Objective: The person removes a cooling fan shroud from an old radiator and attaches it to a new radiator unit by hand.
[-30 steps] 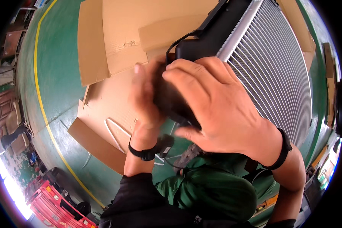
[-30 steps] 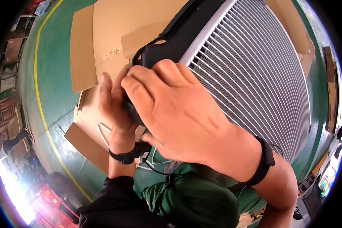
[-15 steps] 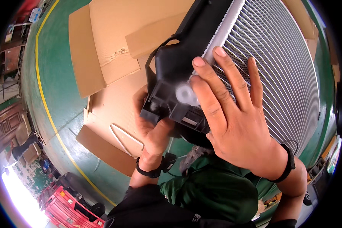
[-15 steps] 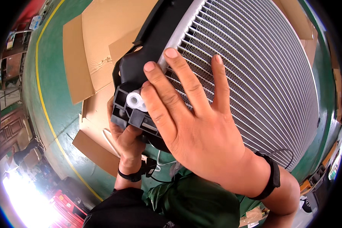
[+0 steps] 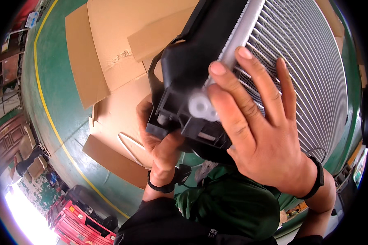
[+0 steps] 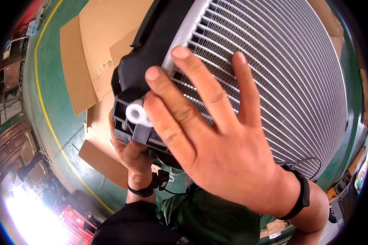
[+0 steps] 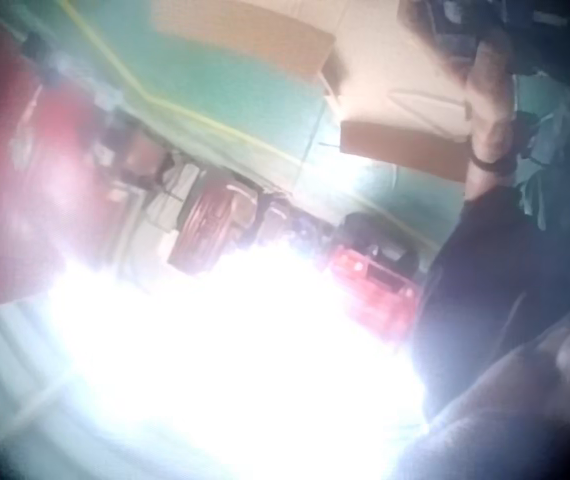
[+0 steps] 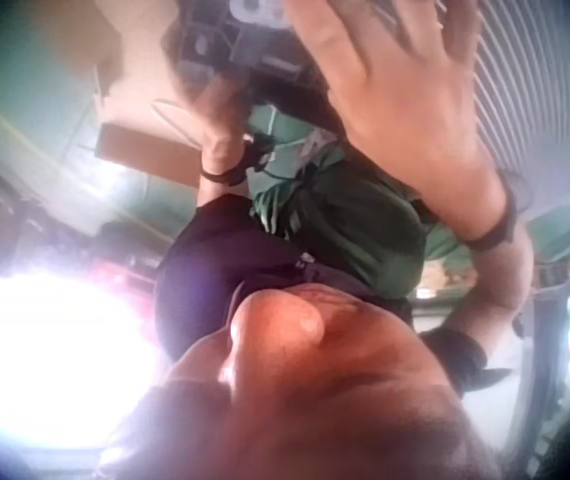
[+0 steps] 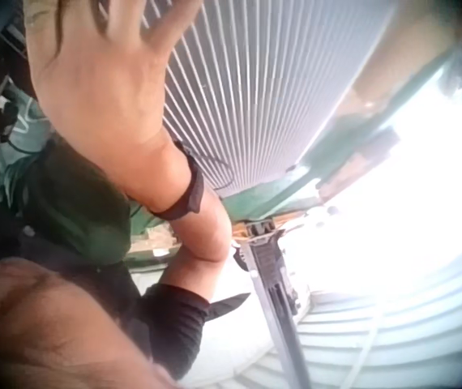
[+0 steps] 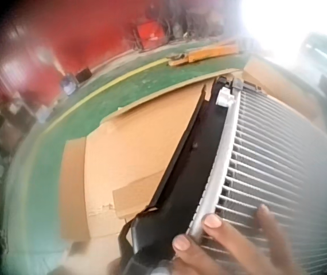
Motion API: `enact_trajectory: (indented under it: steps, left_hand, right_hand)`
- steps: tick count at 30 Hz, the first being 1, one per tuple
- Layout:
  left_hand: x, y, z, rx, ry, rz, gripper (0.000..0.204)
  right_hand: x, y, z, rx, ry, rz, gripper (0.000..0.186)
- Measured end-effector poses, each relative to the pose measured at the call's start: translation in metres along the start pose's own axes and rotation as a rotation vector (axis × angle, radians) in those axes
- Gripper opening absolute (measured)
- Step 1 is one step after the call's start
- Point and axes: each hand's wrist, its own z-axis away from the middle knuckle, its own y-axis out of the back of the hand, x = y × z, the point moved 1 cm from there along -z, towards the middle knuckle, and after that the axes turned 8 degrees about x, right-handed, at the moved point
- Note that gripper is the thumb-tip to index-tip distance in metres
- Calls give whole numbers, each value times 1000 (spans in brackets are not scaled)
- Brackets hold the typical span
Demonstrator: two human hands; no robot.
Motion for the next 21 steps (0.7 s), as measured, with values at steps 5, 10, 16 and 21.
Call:
enact_trajectory:
  steps: [5, 10, 16, 21]
  left_hand:
    - [4, 1, 1, 42, 10, -92, 71]
    - [5, -1, 1, 103, 35, -93, 76]
    - [8, -1, 0, 26, 57, -46, 79]
    - [22, 0, -14, -153, 90, -32, 81]
  right_hand:
    - [-7, -5, 1, -43, 20, 21, 64]
    - [-7, -7, 2, -41, 34, -9, 74]
    - [-5, 0, 3, -104, 32, -26, 82]
    - [11, 34, 7, -218, -95, -279, 81]
